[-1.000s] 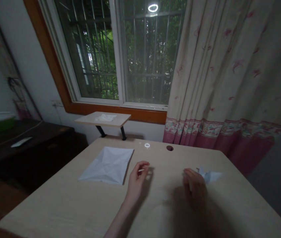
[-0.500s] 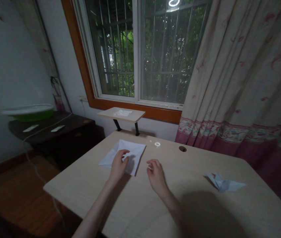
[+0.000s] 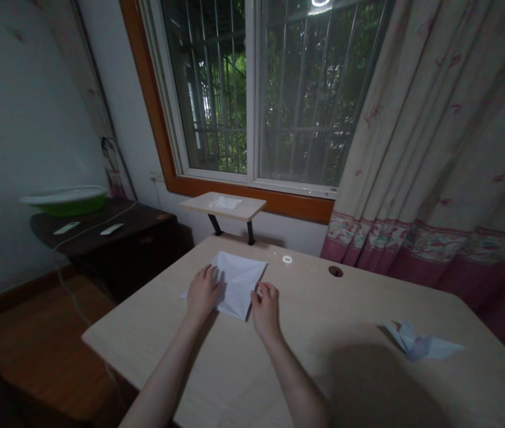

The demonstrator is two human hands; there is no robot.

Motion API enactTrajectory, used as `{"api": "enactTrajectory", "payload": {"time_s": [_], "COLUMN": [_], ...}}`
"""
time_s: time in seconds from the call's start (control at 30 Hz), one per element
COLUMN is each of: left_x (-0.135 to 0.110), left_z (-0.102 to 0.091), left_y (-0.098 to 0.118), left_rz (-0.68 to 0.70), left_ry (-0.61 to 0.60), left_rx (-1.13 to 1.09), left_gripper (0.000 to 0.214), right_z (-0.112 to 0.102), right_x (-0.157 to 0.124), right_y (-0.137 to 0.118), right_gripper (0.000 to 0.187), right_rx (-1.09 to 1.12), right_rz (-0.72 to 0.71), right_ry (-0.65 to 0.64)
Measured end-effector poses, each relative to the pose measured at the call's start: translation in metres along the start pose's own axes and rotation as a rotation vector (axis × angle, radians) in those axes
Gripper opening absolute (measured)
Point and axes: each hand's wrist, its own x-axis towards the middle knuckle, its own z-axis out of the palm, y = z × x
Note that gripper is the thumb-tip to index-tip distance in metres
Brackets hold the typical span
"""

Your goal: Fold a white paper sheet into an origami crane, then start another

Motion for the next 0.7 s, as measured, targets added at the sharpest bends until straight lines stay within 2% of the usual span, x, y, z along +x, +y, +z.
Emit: {"api": "enactTrajectory", "payload": {"time_s": [0.3, 0.7], "left_x": [-0.012, -0.014], "left_z": [0.008, 0.003], "left_y": [0.000, 0.004], "left_rz": [0.029, -0.041], "left_ry": [-0.028, -0.137], "left_rx": [0.242, 0.408], "left_gripper": [0.052, 0.056], "right_z": [-0.002, -0.009], "right_x": [-0.013, -0.012], "right_y": [-0.009, -0.016], "right_gripper": [0.053, 0.060], "right_rx": [-0.212, -0.382], "right_rz": [-0.110, -0.107], "right_ry": [-0.113, -0.228]}}
